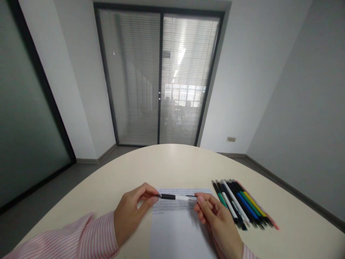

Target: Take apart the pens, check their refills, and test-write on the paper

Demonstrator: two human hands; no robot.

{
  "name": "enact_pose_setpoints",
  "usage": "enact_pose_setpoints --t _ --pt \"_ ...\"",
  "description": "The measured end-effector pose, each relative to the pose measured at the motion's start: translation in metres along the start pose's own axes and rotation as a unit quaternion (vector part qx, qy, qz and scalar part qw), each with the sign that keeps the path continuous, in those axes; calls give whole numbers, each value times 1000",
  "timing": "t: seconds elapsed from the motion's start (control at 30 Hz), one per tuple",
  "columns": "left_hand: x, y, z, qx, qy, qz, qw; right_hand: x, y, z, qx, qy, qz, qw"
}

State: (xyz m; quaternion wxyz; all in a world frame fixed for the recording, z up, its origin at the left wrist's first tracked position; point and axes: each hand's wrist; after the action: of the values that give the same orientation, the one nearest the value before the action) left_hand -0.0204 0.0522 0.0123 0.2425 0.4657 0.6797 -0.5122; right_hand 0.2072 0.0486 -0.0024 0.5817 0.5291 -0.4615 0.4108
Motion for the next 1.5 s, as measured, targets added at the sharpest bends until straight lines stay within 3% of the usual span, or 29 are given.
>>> enact_pose_setpoints --t 0.17,0.33,0.43,0.6,0.77,1.0,1.13,1.23,1.5 --pt "2 0 -1 25 5 -6 1000 1 -1 1 3 0 4 1000" --pt "0 -1 0 -6 21 -12 1000 -1 -2 1 1 -2 11 1000" --pt "0 -1 0 14 19 -35 999 -1 -1 0 3 -7 19 1000" --pt "4 1 -1 29 12 43 999 1 -1 0 -1 -12 23 1000" --pt "3 0 -1 7 21 -2 1000 1 -2 1 5 -10 21 1000" --pt "8 0 -3 36 5 7 999 -1 -3 1 4 -3 18 1000" --pt "5 0 -3 6 6 52 999 -1 -3 2 3 1 14 1000" --pt "2 -2 -2 -5 24 28 999 0 -2 2 3 2 19 1000" --pt "2 -1 -1 38 27 54 997 0 -3 1 5 7 22 1000"
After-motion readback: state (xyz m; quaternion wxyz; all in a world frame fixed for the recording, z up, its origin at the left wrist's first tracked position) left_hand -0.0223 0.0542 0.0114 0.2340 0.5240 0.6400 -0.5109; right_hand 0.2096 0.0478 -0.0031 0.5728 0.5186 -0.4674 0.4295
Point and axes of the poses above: each hand's wrist, its own z-axis away from the middle knuckle, its own y-axis out of the palm, x = y × z, and after that the axes turned 2 degrees about y, right-handed
